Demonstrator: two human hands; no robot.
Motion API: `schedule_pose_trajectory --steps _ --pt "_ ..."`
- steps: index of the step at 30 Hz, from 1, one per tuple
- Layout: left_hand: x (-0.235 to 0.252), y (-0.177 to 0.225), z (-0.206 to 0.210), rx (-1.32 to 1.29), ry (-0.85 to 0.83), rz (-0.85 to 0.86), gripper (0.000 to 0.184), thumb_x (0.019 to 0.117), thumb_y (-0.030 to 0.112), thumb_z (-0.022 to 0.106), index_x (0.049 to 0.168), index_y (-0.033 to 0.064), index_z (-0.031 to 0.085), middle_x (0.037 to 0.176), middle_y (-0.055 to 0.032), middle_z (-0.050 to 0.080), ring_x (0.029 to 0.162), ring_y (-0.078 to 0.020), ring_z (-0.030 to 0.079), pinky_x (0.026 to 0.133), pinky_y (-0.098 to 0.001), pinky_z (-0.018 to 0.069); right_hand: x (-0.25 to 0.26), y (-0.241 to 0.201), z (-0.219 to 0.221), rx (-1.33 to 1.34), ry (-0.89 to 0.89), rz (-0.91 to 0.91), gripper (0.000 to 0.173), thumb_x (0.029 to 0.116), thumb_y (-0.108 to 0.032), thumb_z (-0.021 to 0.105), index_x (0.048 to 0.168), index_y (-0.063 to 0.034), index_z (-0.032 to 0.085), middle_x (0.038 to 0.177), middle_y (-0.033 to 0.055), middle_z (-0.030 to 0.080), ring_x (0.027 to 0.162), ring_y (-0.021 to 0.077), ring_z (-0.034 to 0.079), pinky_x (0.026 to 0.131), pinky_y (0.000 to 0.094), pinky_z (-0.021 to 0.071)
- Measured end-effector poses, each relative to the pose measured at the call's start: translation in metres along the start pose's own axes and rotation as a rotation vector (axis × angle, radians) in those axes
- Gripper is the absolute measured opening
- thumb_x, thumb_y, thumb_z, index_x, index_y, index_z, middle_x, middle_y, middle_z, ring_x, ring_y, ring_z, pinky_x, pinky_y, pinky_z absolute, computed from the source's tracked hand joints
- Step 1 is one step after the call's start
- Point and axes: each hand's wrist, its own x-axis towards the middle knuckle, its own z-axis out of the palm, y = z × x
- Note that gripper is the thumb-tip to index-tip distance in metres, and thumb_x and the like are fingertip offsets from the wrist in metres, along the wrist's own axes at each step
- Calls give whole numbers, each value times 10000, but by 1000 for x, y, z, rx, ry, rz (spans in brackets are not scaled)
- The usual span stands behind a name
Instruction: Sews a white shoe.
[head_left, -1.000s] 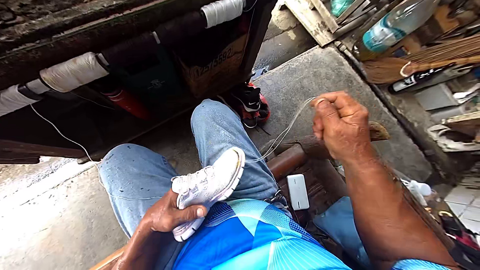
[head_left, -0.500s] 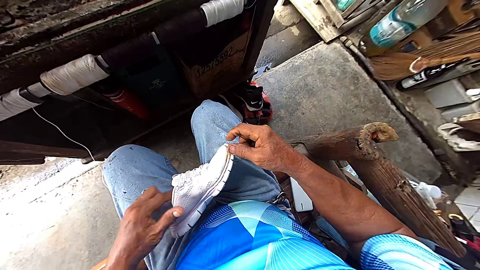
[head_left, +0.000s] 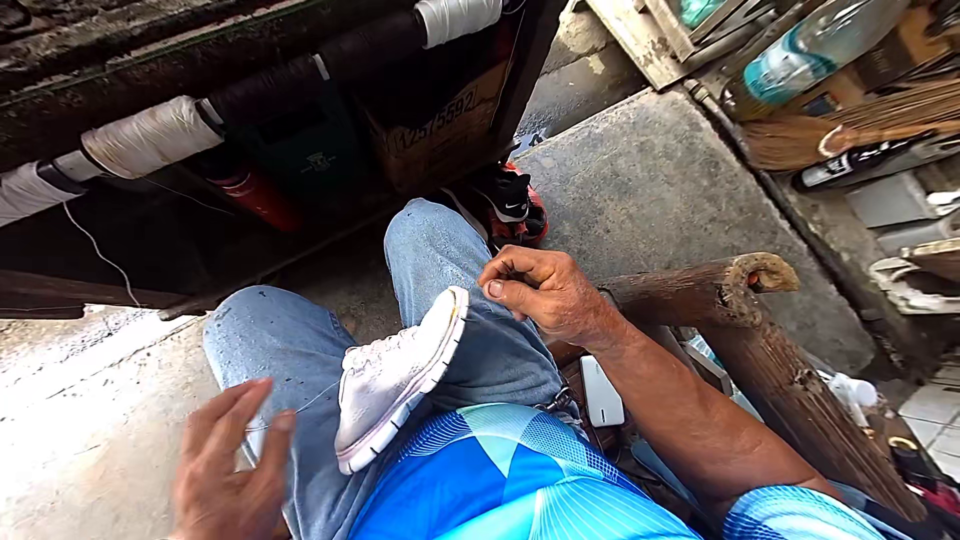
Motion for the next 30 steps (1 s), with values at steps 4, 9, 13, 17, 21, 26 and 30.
schedule_pose_trajectory --steps 4,9,13,17,21,26,30 --pt "18 13 53 -308 -101 42 489 1016 256 548 1422 -16 543 1295 -151 616 1099 -126 647 904 -257 575 -12 9 -3 -7 83 48 155 994 -99 588 1035 -24 717 964 60 654 604 80 565 500 211 504" --pt "22 8 54 -425 -208 48 674 1036 366 553 1506 -79 364 1281 -120 650 1131 -115 652 985 -263 553 -18 13 0 -63 99 116 172 988 -130 620 1095 -39 720 1006 48 657 626 62 566 524 198 505" --pt "19 10 50 -421 -254 29 782 1008 477 580 1526 -58 339 1235 -82 673 1065 -96 672 925 -246 576 -10 18 9 -152 33 103 205 933 -146 724 1114 -50 732 995 40 653 713 63 568 604 206 498" --pt "12 11 47 -438 -280 -14 757 975 551 604 1459 -7 439 1066 -21 707 891 -65 684 783 -228 594 -7 18 7 -197 10 1 77 931 -93 703 969 -38 740 931 36 658 792 67 602 676 198 519" --pt "8 13 49 -465 -355 -22 688 852 672 701 1205 87 626 977 14 709 859 -69 692 747 -256 606 -12 15 -1 -136 -33 -13 96 972 -64 620 931 -22 695 959 53 665 879 89 643 756 225 561" --pt "9 21 59 -465 -295 110 314 887 457 775 994 162 761 960 33 694 902 -57 653 801 -240 565 -23 2 -12 187 -103 92 99 1022 -63 527 997 -21 612 815 65 678 573 68 574 499 190 476" --pt "16 26 61 -441 -206 226 207 893 358 787 858 168 712 879 59 597 865 -16 570 752 -163 478 -32 -17 -30 581 -136 106 113 989 -54 535 1084 -91 585 766 54 630 537 50 556 475 170 467"
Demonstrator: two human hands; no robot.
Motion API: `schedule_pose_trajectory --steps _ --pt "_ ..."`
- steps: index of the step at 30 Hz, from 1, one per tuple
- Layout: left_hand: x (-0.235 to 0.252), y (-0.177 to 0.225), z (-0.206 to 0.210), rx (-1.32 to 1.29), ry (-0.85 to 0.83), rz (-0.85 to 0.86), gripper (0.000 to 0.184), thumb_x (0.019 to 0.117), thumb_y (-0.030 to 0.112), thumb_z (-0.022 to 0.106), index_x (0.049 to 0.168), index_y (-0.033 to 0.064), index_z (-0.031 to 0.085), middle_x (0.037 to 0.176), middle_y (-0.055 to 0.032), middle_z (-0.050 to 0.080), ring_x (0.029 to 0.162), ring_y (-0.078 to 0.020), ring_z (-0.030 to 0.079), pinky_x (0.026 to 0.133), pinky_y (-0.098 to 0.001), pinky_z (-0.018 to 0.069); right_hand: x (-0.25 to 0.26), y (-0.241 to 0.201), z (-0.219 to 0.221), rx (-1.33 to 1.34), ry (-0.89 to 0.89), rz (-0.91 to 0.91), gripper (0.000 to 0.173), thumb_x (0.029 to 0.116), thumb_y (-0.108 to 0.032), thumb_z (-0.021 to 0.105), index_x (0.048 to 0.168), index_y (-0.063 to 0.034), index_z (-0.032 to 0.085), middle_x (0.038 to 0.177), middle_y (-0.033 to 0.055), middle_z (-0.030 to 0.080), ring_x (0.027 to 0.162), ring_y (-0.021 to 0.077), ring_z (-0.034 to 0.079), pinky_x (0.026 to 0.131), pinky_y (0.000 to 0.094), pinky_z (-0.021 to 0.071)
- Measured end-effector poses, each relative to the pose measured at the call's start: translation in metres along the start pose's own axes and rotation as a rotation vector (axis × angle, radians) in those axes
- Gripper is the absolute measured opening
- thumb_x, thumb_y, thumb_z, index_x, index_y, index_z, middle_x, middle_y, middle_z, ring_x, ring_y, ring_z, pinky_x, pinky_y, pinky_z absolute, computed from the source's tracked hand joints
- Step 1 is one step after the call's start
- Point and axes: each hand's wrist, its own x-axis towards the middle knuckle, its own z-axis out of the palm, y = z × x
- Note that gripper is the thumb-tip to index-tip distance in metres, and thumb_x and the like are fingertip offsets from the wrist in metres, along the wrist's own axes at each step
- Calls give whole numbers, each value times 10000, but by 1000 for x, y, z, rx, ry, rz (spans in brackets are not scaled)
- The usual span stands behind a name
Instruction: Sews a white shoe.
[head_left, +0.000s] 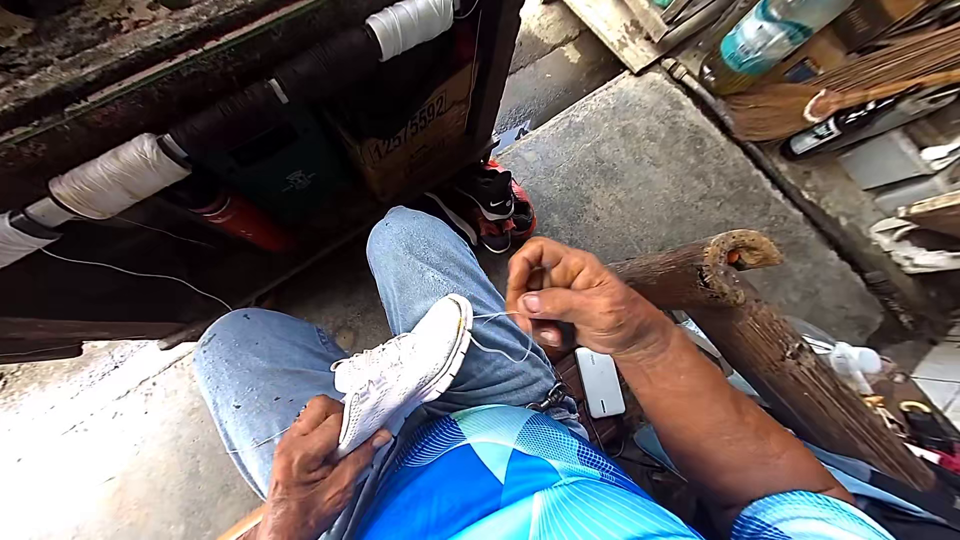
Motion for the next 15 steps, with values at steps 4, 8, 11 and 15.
schedule_pose_trajectory --steps 4,8,11,15 --pt "-5 -14 3 -36 40 -16 174 903 326 777 952 162 747 938 56 621 908 -20 589 794 -168 499 -11 -23 -9 123 -17 -105 88 1001 -111 556 1065 -90 613 766 32 604 523 50 539 468 186 477" --pt "-8 -19 4 -140 69 -83 245 916 331 766 1077 147 751 1035 47 664 949 -41 632 850 -207 546 -11 -16 -10 -265 134 -118 110 987 -57 565 1056 -35 647 771 53 641 524 71 550 447 202 481" --pt "-7 -17 3 -161 62 -165 331 931 366 739 1133 104 722 1068 22 700 955 -62 674 864 -235 580 -3 5 -4 -534 179 -34 134 987 -68 584 1063 -13 680 785 46 644 554 89 557 471 224 488" --pt "-3 -16 2 -200 60 -210 352 938 366 730 1141 79 712 1070 12 715 947 -66 691 858 -238 591 13 27 9 -647 168 -42 132 954 -123 676 1051 -41 712 920 27 667 694 74 604 595 226 537"
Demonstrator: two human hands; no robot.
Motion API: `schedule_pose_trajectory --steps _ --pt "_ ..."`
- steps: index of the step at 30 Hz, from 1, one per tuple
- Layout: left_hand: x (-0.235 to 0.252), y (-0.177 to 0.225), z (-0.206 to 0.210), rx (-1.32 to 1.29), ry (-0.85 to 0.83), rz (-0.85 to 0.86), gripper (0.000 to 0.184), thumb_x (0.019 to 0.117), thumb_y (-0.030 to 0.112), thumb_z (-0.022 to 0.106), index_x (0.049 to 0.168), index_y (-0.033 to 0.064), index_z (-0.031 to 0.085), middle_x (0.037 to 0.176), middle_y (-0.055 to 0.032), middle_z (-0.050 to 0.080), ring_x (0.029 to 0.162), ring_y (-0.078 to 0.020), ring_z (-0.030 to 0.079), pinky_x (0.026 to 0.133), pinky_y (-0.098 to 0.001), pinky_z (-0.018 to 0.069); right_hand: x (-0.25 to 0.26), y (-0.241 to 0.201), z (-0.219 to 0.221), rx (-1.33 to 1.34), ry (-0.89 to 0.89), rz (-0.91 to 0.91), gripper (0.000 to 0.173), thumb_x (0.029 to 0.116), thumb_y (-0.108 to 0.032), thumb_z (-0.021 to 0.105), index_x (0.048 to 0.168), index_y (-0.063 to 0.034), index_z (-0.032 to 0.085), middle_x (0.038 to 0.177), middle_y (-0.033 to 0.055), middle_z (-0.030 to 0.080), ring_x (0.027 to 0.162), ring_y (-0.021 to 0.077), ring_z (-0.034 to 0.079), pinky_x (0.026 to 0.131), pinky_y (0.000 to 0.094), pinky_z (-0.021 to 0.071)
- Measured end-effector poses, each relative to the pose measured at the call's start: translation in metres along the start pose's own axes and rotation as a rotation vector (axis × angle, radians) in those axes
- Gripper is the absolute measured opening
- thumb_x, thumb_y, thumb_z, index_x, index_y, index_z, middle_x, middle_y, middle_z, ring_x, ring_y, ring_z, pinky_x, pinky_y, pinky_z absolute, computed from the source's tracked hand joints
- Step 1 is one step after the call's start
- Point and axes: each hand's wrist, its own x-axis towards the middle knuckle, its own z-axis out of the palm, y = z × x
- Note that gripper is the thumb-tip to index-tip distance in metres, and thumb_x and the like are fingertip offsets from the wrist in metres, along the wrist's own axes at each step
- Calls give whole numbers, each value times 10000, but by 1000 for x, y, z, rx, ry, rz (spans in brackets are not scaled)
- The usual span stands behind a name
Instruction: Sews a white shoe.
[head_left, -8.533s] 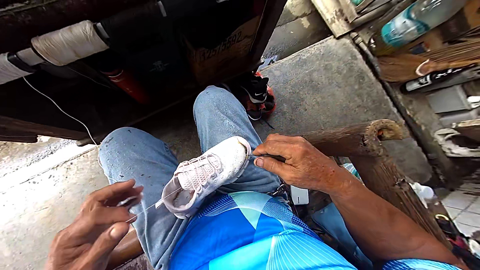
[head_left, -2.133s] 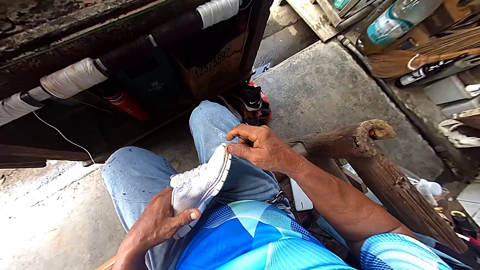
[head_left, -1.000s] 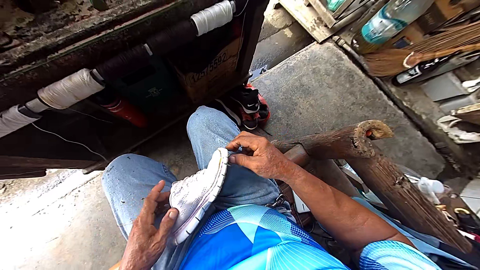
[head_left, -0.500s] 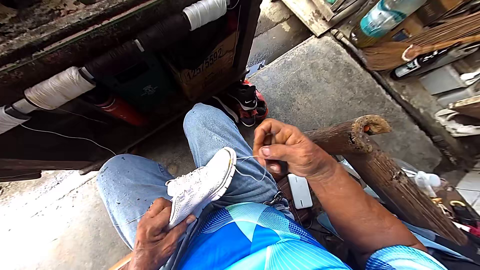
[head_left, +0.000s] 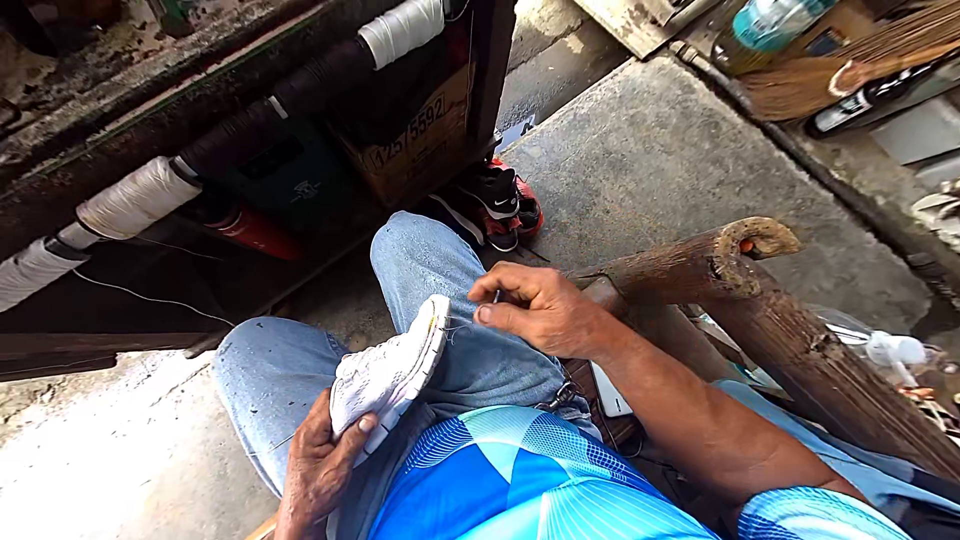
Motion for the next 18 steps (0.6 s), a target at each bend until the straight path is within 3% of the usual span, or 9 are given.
schedule_pose_trajectory --steps 3,6,8,11,15,18 --pt "1 0 0 5 -8 4 346 940 356 729 1141 75 711 1067 9 718 947 -66 693 860 -237 592 10 2 13 -57 -31 -33 112 934 -171 728 991 -75 734 935 9 647 761 52 587 642 194 505" --pt "1 1 1 21 -4 -10 353 953 369 710 1147 74 704 1061 19 721 938 -53 695 855 -224 591 15 1 15 -77 -61 -105 89 963 -120 674 917 -55 713 940 27 645 875 76 612 749 210 528" --pt "2 2 1 8 -5 -36 368 964 377 695 1161 66 694 1055 21 731 931 -52 704 851 -221 595 16 -3 11 -129 -60 -128 91 975 -95 637 906 -56 681 877 17 630 813 70 600 706 214 517" --pt "5 3 0 -6 -26 -80 383 994 378 652 1191 50 672 1038 16 744 924 -61 714 848 -233 602 13 -7 4 -298 -64 -169 62 983 -87 599 971 -79 660 783 -16 618 669 45 578 595 219 504" --pt "8 5 -1 0 -31 -141 355 1014 360 614 1168 44 667 967 23 748 861 -60 720 800 -232 609 4 0 -5 -580 -55 -247 191 938 -71 556 980 -107 739 806 1 651 722 112 631 629 302 535" --pt "9 6 -1 -23 -27 -176 321 1022 348 597 1146 61 669 931 34 747 838 -56 720 782 -230 610 -1 8 1 -624 -73 -138 310 954 -109 550 1180 -151 759 844 12 684 717 135 646 633 347 547"
